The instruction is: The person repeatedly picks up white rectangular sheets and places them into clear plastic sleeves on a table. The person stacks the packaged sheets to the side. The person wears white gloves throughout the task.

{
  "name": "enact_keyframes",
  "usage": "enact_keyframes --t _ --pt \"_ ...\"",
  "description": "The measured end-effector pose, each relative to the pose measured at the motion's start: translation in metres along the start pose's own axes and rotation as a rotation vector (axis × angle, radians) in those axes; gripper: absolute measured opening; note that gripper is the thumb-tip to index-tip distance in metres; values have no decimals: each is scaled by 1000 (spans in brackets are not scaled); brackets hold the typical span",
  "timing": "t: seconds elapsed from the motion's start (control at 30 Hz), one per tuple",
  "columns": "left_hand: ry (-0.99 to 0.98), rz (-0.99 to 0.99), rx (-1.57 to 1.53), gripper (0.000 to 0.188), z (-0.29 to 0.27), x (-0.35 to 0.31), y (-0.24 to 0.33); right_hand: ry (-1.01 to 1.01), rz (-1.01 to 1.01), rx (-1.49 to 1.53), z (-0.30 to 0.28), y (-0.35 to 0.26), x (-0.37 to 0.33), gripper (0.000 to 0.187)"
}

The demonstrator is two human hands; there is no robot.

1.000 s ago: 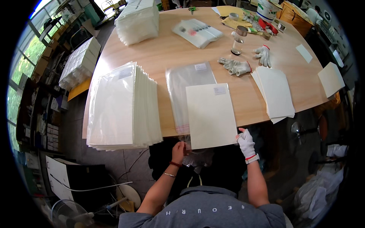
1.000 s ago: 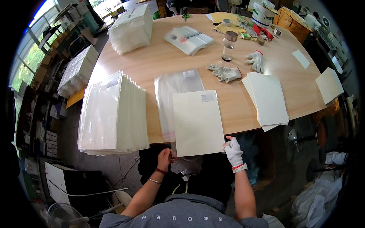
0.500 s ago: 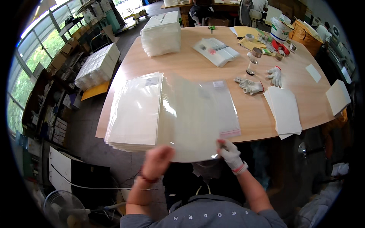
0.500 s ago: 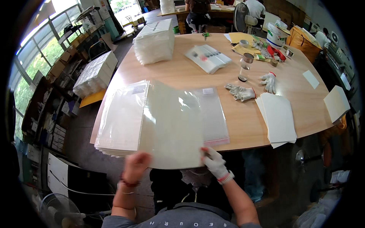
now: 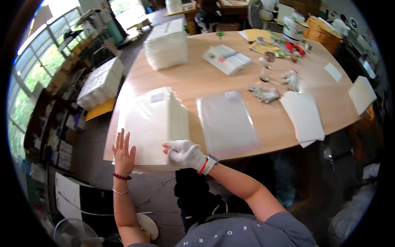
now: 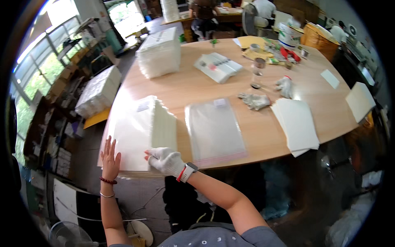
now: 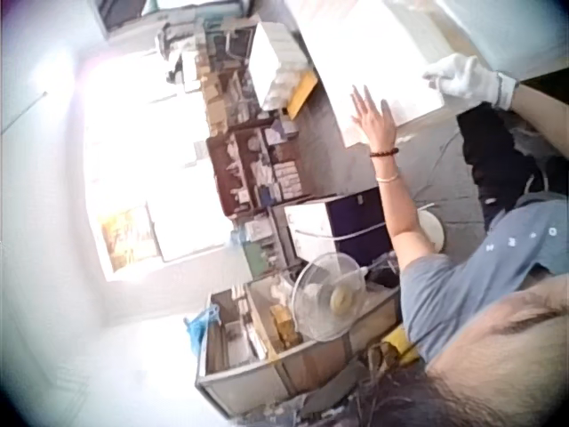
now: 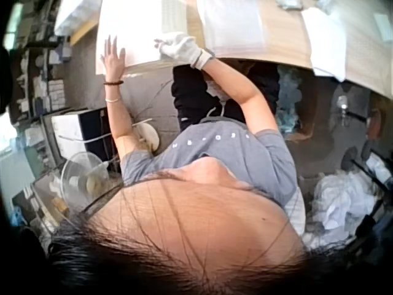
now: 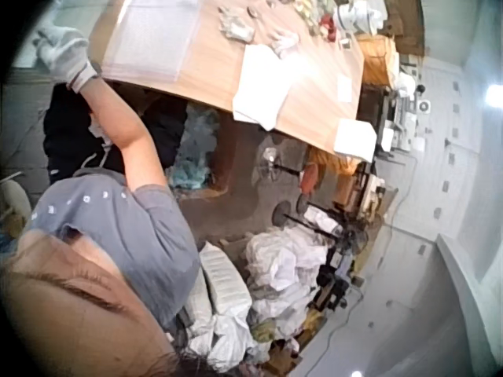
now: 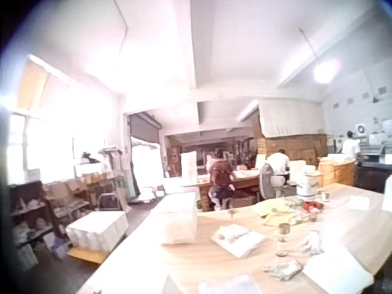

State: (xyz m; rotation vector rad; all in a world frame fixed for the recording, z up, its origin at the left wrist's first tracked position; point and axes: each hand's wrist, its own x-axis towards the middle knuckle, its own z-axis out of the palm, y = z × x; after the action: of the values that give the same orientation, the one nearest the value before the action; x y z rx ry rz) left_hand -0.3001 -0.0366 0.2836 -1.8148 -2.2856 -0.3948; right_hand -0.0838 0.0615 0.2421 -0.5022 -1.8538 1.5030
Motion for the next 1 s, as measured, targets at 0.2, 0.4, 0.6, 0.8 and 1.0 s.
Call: enact_keyframes --t 0.2,0.4,0.6,0.8,1.0 --pt "-266 -15 -6 47 20 1 0 245 -96 -247 -111 66 -92 20" --pt "42 11 132 62 10 -10 -8 784 299 -1364 -277 71 -249 9" --pt "253 321 -368 39 -2 -27 56 683 609 -1472 -338 71 -295 24" --pt "-161 715 -756 19 14 -20 160 1270 548 -367 -350 82 -294 24" --pt "-121 298 -635 36 153 10 223 1646 420 487 -395 53 -278 31"
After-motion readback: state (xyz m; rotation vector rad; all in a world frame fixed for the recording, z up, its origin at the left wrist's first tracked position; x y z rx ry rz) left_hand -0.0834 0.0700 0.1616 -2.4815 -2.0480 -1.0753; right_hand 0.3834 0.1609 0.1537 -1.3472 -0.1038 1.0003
